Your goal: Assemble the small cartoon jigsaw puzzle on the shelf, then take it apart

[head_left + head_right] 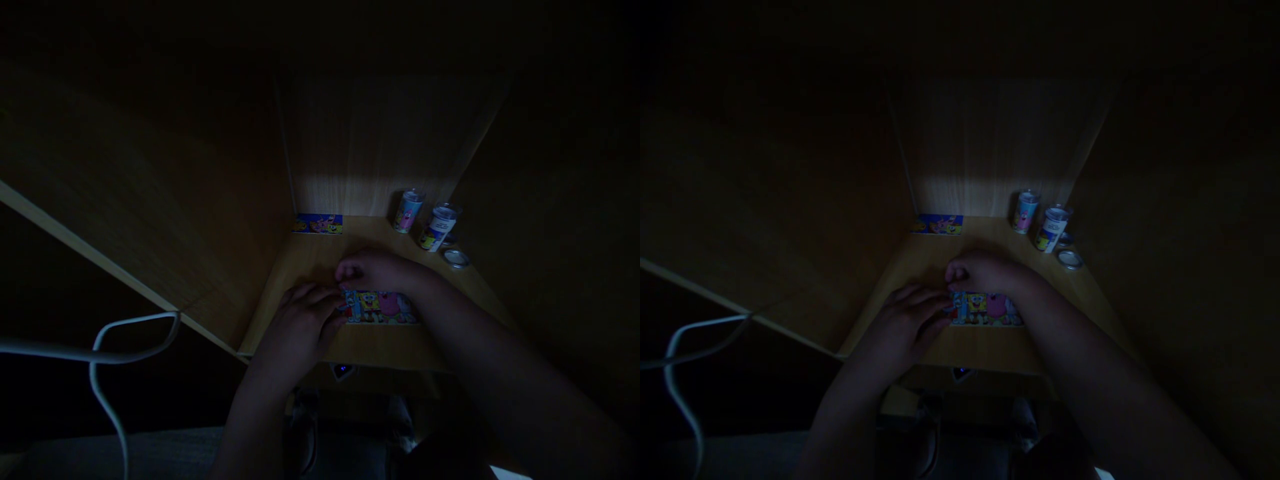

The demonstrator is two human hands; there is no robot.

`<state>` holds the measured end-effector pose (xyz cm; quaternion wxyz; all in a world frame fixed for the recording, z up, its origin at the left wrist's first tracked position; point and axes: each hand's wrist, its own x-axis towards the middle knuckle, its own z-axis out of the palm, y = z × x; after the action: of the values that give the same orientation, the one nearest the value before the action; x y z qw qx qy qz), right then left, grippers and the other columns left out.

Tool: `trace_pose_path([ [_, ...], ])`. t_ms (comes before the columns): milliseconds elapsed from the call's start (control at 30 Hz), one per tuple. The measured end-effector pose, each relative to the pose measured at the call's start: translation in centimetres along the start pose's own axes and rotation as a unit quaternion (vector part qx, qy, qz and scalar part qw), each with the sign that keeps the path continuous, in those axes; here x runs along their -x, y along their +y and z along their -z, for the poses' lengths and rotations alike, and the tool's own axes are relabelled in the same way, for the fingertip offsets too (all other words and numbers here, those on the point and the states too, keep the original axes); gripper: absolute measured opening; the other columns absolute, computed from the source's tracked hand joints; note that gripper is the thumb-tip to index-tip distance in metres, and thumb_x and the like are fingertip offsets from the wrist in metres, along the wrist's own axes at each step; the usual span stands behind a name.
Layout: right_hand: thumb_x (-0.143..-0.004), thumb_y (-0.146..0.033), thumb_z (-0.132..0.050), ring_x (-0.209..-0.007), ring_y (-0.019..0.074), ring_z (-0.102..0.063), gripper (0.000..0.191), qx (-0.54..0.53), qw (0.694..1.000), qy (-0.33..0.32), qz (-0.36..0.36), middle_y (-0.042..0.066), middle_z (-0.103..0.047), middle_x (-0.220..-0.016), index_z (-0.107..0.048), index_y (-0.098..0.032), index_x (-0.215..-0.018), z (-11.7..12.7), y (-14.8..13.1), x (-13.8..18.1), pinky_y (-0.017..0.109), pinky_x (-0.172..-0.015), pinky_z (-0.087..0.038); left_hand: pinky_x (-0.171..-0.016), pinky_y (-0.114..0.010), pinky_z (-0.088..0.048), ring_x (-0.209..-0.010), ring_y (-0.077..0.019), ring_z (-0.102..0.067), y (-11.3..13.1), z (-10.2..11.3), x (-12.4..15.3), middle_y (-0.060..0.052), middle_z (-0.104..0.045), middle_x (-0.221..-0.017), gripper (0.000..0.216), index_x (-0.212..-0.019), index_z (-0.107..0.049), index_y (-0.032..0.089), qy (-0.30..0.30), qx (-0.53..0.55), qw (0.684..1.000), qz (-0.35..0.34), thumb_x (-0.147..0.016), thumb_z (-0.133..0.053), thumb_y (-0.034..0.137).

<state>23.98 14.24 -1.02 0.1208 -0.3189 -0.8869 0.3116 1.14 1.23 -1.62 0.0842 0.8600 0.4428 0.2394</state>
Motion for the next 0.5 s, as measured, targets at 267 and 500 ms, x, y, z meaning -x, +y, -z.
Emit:
trace_pose_path([
  [267,-0.097,-0.03,-0.073,-0.073,0.0139,-0.063,0.015,0.011,1.0,-0.011,-0.014,-0.001,-0.072,-0.084,-0.078,-0.02,-0.107,-0.21,-0.14,-0.02,0.025,-0.066,-0.042,-0.11,-0.049,-0.051,-0.121,-0.0272,-0.066,0.05,-0.07,-0.01,-0.003,-0.079,-0.132,0.023,-0.128,-0.077,0.027,-0.006,0.001,1.0,0.0,-0.108,-0.068,0.034],
  [500,-0.097,-0.029,-0.074,-0.072,0.0139,-0.063,0.014,0.013,1.0,-0.008,-0.017,-0.001,-0.073,-0.084,-0.078,-0.02,-0.106,-0.06,-0.16,0.08,0.025,-0.065,-0.041,-0.108,-0.048,-0.052,-0.118,-0.0264,-0.068,0.15,0.13,-0.11,-0.002,-0.08,-0.129,0.022,-0.127,-0.077,0.027,-0.005,0.002,1.0,-0.005,-0.106,-0.07,0.032],
])
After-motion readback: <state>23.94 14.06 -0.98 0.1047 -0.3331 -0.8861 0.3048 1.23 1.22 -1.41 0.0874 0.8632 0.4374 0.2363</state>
